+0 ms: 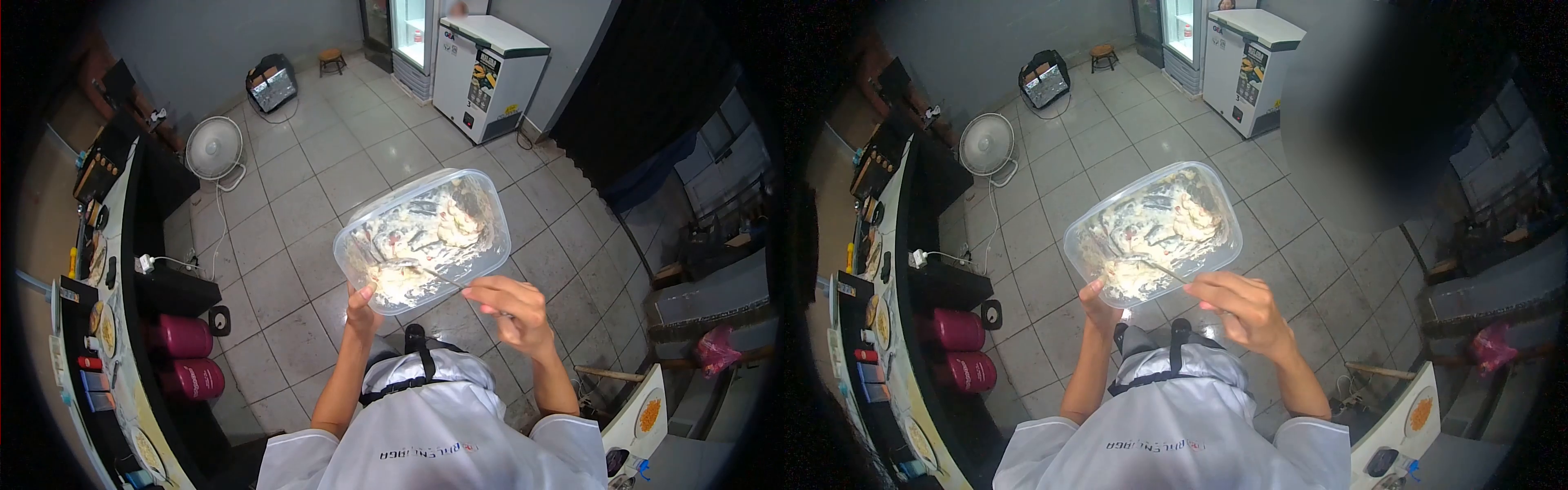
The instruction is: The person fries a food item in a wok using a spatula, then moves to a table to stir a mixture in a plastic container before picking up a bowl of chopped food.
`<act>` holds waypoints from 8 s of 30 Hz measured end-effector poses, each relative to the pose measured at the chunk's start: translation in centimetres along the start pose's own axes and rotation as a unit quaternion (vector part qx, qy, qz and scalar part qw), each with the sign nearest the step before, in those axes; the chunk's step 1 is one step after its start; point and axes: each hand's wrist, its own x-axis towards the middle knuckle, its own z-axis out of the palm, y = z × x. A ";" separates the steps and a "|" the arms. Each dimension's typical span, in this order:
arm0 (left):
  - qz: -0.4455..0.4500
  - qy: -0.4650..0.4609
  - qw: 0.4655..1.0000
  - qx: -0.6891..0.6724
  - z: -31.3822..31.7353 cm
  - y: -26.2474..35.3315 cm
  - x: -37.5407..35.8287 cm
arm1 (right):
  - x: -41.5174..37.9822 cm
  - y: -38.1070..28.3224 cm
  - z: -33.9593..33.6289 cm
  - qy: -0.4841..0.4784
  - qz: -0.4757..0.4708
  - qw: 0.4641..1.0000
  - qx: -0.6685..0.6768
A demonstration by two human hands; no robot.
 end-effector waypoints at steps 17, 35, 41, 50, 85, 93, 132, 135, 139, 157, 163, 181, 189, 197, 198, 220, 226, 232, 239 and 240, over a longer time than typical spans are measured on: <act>0.047 -0.022 0.995 0.085 -0.5 -1.5 0.5 | -4.2 -2.9 7.2 0.233 0.210 0.942 0.124; 0.088 -0.022 0.991 0.097 0.9 -3.3 0.5 | -1.9 -2.0 8.2 0.353 0.342 0.790 0.367; 0.085 -0.007 0.990 0.112 1.5 -3.1 0.0 | -1.3 -0.5 6.8 0.350 0.346 0.763 0.418; 0.032 0.027 0.996 0.085 -0.1 -3.2 -0.6 | -1.2 0.5 4.6 0.320 0.324 0.778 0.433; -0.004 -0.010 1.000 0.019 0.8 -0.9 -0.7 | 2.2 0.5 1.7 0.291 0.219 0.881 0.301; 0.005 0.007 1.000 0.028 1.1 -0.7 -0.8 | 2.5 1.1 0.4 0.179 0.109 0.970 0.125; -0.018 -0.011 1.000 0.005 0.9 -0.4 -0.6 | 2.4 -0.8 1.7 0.044 -0.059 0.994 -0.084; -0.015 -0.008 1.000 0.000 1.1 -0.3 -0.6 | 1.9 0.0 1.8 0.023 -0.054 0.995 -0.082; -0.007 -0.005 1.000 -0.006 0.4 -0.6 -0.5 | -0.2 -0.9 0.7 -0.040 -0.058 0.994 -0.080; 0.015 0.019 0.999 0.047 1.0 -0.5 -0.4 | -1.5 -1.4 -1.7 -0.015 -0.041 0.990 -0.136; 0.023 -0.004 0.999 0.024 0.2 -1.1 0.1 | -1.8 -1.0 -0.5 0.007 -0.004 0.993 -0.115; 0.024 0.005 0.999 0.047 1.3 -3.4 1.4 | -2.7 -2.7 7.1 0.227 0.378 0.850 0.287; 0.017 -0.011 0.999 0.049 0.4 -3.8 1.7 | -1.4 0.1 7.4 0.329 0.446 0.686 0.471; -0.004 0.013 1.000 0.028 0.4 -3.4 1.5 | -1.0 1.6 6.8 0.335 0.444 0.628 0.544; -0.003 0.013 1.000 0.029 0.2 -3.4 1.4 | -1.1 1.6 6.7 0.332 0.446 0.624 0.550; 0.002 0.003 1.000 -0.019 -0.2 -0.6 -0.3 | -1.0 -1.5 4.2 0.110 0.145 0.952 0.245; 0.046 0.021 0.998 -0.038 -0.2 0.0 -1.5 | 0.5 -0.5 2.5 -0.025 0.108 0.981 0.159; 0.099 0.104 0.990 0.013 -0.1 -0.2 -2.2 | 2.5 2.5 1.1 -0.060 0.011 0.985 0.160; 0.159 0.183 0.970 0.020 -5.3 6.2 -6.4 | 7.2 -2.9 8.1 -0.137 -0.073 0.977 0.146; 0.170 0.191 0.967 0.020 -5.8 6.4 -6.8 | 7.6 -2.9 8.7 -0.112 -0.075 0.978 0.161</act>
